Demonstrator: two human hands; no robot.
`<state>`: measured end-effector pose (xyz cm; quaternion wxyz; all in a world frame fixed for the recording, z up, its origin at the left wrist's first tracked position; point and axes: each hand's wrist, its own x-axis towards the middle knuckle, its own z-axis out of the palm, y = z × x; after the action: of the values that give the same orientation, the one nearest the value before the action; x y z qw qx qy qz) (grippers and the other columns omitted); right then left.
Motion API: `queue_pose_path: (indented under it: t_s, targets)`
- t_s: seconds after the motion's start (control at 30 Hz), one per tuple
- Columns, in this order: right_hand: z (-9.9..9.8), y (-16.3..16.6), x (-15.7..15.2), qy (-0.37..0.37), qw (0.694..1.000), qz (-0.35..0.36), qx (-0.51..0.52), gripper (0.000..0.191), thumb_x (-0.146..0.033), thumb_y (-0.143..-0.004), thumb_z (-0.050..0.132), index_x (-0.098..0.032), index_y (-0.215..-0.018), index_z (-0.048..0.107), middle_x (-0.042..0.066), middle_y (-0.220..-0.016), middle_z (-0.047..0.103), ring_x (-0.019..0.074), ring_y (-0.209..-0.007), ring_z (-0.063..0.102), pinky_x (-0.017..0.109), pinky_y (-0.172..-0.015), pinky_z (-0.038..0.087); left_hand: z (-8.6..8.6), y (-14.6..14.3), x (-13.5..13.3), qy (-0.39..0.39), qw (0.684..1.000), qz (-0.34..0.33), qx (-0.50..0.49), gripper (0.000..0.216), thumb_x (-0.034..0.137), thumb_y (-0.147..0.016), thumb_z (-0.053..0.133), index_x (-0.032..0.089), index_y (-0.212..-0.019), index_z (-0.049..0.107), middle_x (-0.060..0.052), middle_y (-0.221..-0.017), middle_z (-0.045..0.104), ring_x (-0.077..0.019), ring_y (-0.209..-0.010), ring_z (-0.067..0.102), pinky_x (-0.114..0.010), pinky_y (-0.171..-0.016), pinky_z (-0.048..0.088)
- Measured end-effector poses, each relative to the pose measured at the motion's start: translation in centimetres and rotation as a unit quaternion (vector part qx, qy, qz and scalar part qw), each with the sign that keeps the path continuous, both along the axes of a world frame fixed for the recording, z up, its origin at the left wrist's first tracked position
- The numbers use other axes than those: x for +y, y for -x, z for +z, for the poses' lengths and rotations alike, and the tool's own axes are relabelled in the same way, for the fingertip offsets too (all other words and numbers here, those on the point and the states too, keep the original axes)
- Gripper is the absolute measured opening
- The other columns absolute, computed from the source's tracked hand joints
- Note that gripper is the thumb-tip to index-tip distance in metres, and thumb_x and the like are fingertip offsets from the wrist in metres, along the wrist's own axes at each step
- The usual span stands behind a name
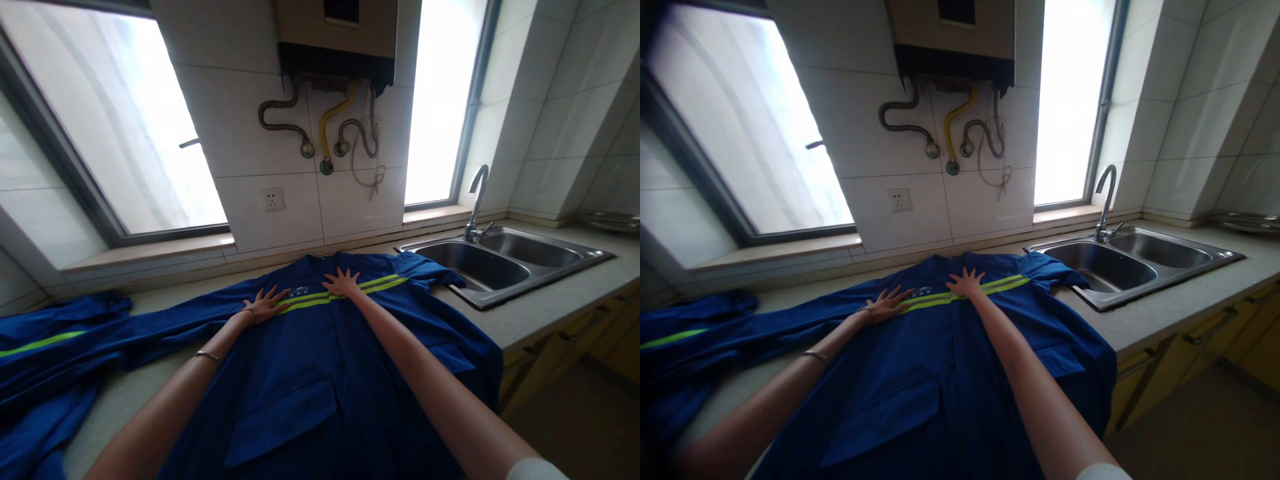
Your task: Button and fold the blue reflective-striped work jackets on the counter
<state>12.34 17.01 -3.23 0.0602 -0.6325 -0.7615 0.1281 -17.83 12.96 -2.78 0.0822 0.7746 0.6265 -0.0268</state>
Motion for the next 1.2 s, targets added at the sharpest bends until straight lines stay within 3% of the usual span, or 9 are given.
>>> queue_pose_path:
  t_s: [0.17,0.4,0.53,0.7,0.77,0.83,0.93,1.07,1.2]
  targets:
    - [-0.2,0.1,-0.1,-0.019,1.000,-0.008,-0.002,0.067,-0.074,-0.085,0.022,-0.044,-0.145,0.027,0.004,-0.157,0.011,0.0457,-0.138,0.007,0.075,-0.096,-0.001,-0.2,0.0,-0.1,-0.026,1.000,-0.005,-0.002,0.068,0.074,-0.082,0.028,0.048,-0.144,0.022,0.000,-0.157,0.008,-0.0508,-0.137,0.004,-0.081,-0.091,0.013]
    - [-0.6,0.8,-2.1,-0.128,0.990,-0.057,-0.034,0.071,-0.069,-0.088,0.021,-0.025,-0.132,0.055,0.021,-0.135,0.047,0.0470,-0.125,0.035,0.074,-0.094,-0.011,-0.5,0.3,-1.8,-0.054,0.998,-0.029,0.003,0.063,0.071,-0.085,0.028,0.049,-0.143,0.023,0.000,-0.156,0.015,-0.0467,-0.139,0.005,-0.079,-0.095,0.010]
    - [-0.7,0.5,-2.4,-0.107,0.993,-0.051,-0.006,0.065,-0.066,-0.090,0.019,-0.033,-0.140,0.043,0.017,-0.146,0.035,0.0475,-0.131,0.027,0.077,-0.092,-0.002,-0.6,0.2,-2.0,-0.116,0.990,-0.066,0.038,0.060,0.063,-0.089,0.028,0.043,-0.145,0.025,-0.003,-0.156,0.017,-0.0420,-0.141,0.003,-0.075,-0.100,0.003]
    - [-0.2,0.0,-2.0,-0.055,0.998,-0.012,-0.004,0.064,-0.067,-0.090,0.020,-0.038,-0.146,0.028,0.012,-0.154,0.019,0.0469,-0.136,0.016,0.076,-0.095,0.004,-1.2,0.4,-1.3,-0.123,0.980,-0.153,0.043,0.056,0.051,-0.093,0.028,0.038,-0.147,0.026,0.000,-0.156,0.018,-0.0332,-0.143,0.011,-0.056,-0.112,0.013]
    - [0.2,0.2,-2.0,-0.052,0.998,-0.006,-0.019,0.065,-0.066,-0.090,0.021,-0.035,-0.146,0.030,0.014,-0.154,0.021,0.0469,-0.135,0.019,0.075,-0.095,0.005,-1.6,0.7,-0.9,-0.103,0.985,-0.140,0.017,0.058,0.053,-0.092,0.028,0.036,-0.147,0.027,0.001,-0.155,0.021,-0.0312,-0.142,0.016,-0.051,-0.113,0.016]
    - [0.3,0.6,-2.1,-0.080,0.996,-0.006,-0.039,0.065,-0.063,-0.091,0.022,-0.031,-0.147,0.031,0.018,-0.148,0.034,0.0448,-0.131,0.031,0.074,-0.097,0.001,-1.7,1.1,-0.4,-0.089,0.990,-0.109,-0.026,0.061,0.056,-0.089,0.032,0.035,-0.145,0.033,0.002,-0.153,0.027,-0.0299,-0.141,0.021,-0.048,-0.114,0.017]
    - [0.2,1.2,-2.5,-0.159,0.985,-0.003,-0.059,0.064,-0.055,-0.094,0.027,-0.022,-0.148,0.030,0.021,-0.139,0.046,0.0412,-0.127,0.039,0.068,-0.101,-0.007,-0.8,1.3,0.8,-0.063,0.990,-0.059,-0.112,0.054,0.050,-0.089,0.029,0.028,-0.130,0.057,0.003,-0.143,0.045,-0.0238,-0.133,0.039,-0.035,-0.111,0.029]
    - [-0.3,1.3,-2.0,-0.228,0.971,0.060,-0.039,0.061,-0.046,-0.092,0.036,-0.012,-0.144,0.037,0.017,-0.148,0.033,0.0341,-0.136,0.028,0.050,-0.112,0.007,2.0,-0.1,3.3,-0.055,0.992,0.063,-0.096,0.047,0.034,-0.088,0.030,0.019,-0.098,0.074,-0.003,-0.107,0.070,-0.0204,-0.101,0.063,-0.026,-0.088,0.048]
    - [0.6,0.0,0.5,-0.254,0.963,0.093,-0.004,0.049,-0.031,-0.095,0.030,-0.012,-0.137,0.047,0.011,-0.146,0.038,0.0214,-0.135,0.031,0.032,-0.113,0.015,4.0,-2.8,6.6,-0.088,0.991,0.081,-0.055,0.039,0.029,-0.086,0.038,0.012,-0.090,0.073,-0.011,-0.091,0.072,-0.0239,-0.091,0.066,-0.029,-0.079,0.048]
